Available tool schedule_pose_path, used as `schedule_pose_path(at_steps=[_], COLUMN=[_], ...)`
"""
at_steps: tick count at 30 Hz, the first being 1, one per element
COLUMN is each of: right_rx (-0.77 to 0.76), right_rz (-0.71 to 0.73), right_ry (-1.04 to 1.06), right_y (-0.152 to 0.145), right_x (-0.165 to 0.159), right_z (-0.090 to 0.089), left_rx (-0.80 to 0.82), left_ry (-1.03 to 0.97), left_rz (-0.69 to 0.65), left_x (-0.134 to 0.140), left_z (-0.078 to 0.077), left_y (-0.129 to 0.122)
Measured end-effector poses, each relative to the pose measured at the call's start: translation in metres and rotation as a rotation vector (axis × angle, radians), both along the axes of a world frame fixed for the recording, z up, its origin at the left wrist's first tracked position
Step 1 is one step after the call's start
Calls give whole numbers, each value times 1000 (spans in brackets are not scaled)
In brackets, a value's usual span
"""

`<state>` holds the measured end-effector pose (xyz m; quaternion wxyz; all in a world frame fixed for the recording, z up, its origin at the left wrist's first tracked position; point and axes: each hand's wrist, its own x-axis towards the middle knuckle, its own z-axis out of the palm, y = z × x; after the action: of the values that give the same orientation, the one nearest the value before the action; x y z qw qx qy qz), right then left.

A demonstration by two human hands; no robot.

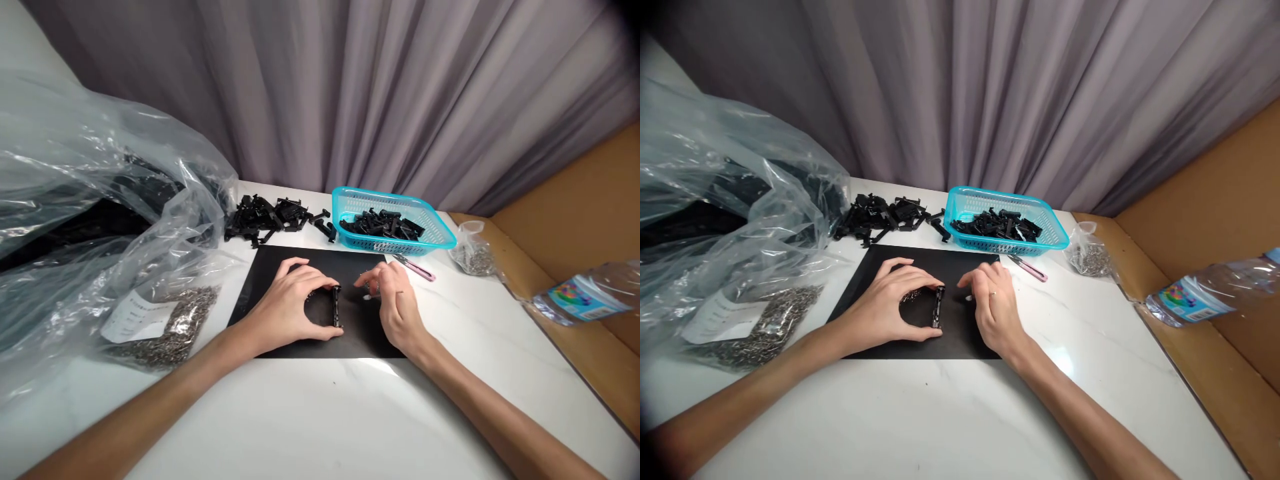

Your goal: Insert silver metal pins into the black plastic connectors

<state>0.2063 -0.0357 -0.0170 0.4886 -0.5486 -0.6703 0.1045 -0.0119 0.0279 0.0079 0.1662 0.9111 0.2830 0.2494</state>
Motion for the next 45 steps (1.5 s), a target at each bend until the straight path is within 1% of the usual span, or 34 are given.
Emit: schedule_pose_path(at_steps=[2,5,7,11,14,17,23,29,34,40,45], right_rx=[-116,-257,-293,-301,-295,-293,-294,-295,-273,-232,-246], right_rz=[35,165,236,297,325,322,337,337,325,313,303], right_ry=[156,386,484,579,600,602,587,562,503,464,458], right_y=[2,7,10,13,12,11,11,11,12,11,11], right_x=[0,-1,-2,-4,-6,-7,-7,-6,-6,-7,-8], right_z=[-2,-2,0,2,1,0,1,-1,0,0,1], left_rx=[7,6,-1,-15,-41,-70,-74,-90,-126,-100,-76], left_ry=[2,7,11,27,21,2,7,-12,-6,-1,7], left_rz=[2,8,12,21,30,41,36,25,10,-18,-26], left_x=[0,-1,-1,0,-1,-1,-1,-1,0,3,2], left_z=[-1,-3,-3,-3,-3,-3,-2,-4,-1,0,-1], left_y=[1,1,2,1,1,1,3,3,6,8,8])
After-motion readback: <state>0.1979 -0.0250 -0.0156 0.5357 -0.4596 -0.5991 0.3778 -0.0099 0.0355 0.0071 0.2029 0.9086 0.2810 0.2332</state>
